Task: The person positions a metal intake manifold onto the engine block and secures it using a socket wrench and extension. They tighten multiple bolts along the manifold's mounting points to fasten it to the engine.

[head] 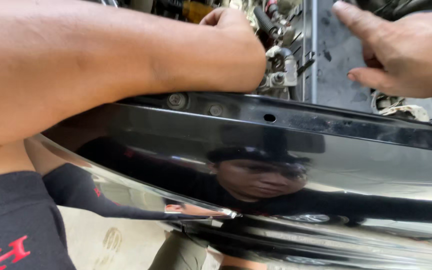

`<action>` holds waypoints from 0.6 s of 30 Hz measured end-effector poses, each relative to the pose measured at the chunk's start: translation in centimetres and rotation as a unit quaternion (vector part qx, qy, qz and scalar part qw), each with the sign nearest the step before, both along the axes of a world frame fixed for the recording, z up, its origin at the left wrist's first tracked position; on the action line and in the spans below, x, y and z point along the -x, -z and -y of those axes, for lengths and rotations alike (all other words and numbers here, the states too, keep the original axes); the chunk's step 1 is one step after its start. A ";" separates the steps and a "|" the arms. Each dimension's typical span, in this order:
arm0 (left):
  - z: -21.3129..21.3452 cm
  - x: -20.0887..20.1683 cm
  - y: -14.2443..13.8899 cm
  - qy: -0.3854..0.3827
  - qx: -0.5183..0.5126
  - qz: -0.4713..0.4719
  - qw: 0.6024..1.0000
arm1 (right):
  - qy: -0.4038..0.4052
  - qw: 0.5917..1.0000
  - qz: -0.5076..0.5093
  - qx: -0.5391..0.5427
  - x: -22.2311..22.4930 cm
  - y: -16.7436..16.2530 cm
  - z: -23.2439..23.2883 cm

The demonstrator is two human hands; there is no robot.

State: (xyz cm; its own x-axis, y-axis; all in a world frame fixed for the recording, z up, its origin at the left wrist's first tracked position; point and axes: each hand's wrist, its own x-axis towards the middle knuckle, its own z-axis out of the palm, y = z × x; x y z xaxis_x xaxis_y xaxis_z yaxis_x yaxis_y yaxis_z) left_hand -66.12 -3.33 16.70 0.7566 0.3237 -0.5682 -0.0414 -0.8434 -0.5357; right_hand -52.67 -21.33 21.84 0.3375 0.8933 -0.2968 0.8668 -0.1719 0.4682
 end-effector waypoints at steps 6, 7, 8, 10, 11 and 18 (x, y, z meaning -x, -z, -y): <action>-0.8 0.3 0.6 -0.015 0.023 0.029 0.999 | -0.003 0.996 0.069 0.055 0.4 -1.3 -0.5; -0.7 0.5 0.5 -0.011 0.017 0.014 1.000 | -0.005 0.994 0.094 0.064 0.6 -1.3 -0.4; -0.4 0.9 0.2 -0.005 0.010 -0.001 1.000 | -0.007 0.990 0.118 0.072 1.0 -1.4 -0.2; 0.2 1.3 -1.0 0.004 -0.005 -0.031 1.000 | -0.111 0.993 0.033 0.015 1.8 -1.7 -0.2; 0.4 1.5 -1.9 0.009 -0.009 -0.048 0.999 | -0.162 0.987 -0.014 -0.011 2.1 -2.4 -0.5; -0.7 1.0 -6.3 0.035 0.038 0.031 0.998 | -0.093 0.992 -0.074 -0.035 3.4 -9.7 -4.8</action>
